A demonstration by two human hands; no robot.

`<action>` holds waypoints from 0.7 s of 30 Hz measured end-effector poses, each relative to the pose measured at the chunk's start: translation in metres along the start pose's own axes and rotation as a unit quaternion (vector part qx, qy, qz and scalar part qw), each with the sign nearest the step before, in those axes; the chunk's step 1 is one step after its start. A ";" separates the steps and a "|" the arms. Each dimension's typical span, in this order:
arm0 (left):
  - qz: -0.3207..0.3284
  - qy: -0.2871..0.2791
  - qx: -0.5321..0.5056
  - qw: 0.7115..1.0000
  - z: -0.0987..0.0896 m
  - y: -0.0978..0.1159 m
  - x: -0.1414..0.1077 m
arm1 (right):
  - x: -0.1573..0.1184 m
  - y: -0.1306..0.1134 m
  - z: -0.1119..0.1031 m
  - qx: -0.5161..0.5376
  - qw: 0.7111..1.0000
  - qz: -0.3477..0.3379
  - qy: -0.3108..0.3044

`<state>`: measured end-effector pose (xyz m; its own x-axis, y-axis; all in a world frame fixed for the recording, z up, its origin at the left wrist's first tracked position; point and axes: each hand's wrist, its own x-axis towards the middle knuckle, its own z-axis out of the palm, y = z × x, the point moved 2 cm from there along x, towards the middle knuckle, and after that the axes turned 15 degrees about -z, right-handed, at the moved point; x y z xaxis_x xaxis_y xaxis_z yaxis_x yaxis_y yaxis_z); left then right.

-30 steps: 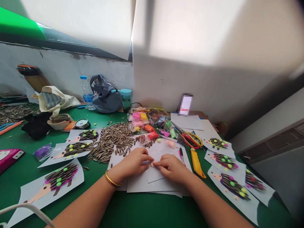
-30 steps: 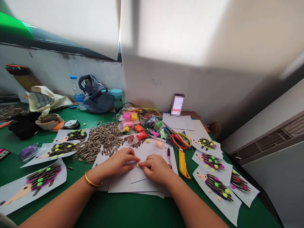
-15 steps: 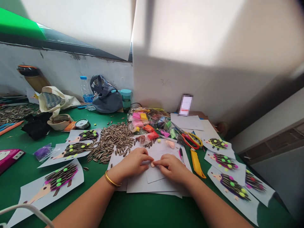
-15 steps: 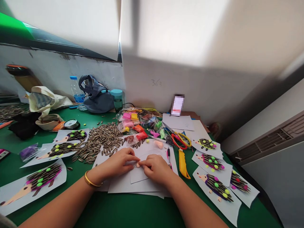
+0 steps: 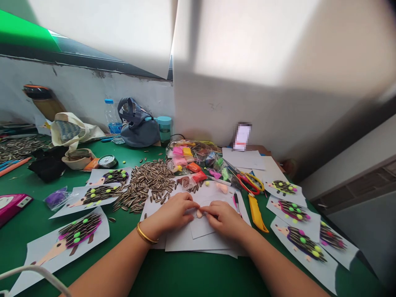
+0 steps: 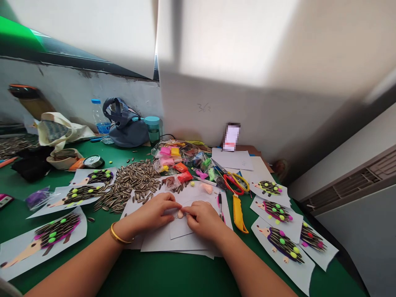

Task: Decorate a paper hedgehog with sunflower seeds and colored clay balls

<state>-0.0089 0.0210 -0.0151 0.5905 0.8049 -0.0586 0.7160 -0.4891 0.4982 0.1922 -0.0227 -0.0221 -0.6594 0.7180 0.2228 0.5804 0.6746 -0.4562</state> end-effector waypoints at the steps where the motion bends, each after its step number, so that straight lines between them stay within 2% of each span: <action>1: -0.001 0.000 -0.001 1.000 0.000 0.000 0.000 | 0.000 0.000 0.000 0.000 1.000 0.002 -0.001; 21: -0.002 -0.006 0.001 1.000 0.002 -0.002 0.001 | 0.000 -0.002 -0.002 0.017 1.000 0.007 0.001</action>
<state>-0.0087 0.0222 -0.0173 0.5911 0.8035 -0.0708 0.7198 -0.4858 0.4959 0.1919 -0.0238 -0.0192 -0.6505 0.7273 0.2191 0.5721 0.6589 -0.4884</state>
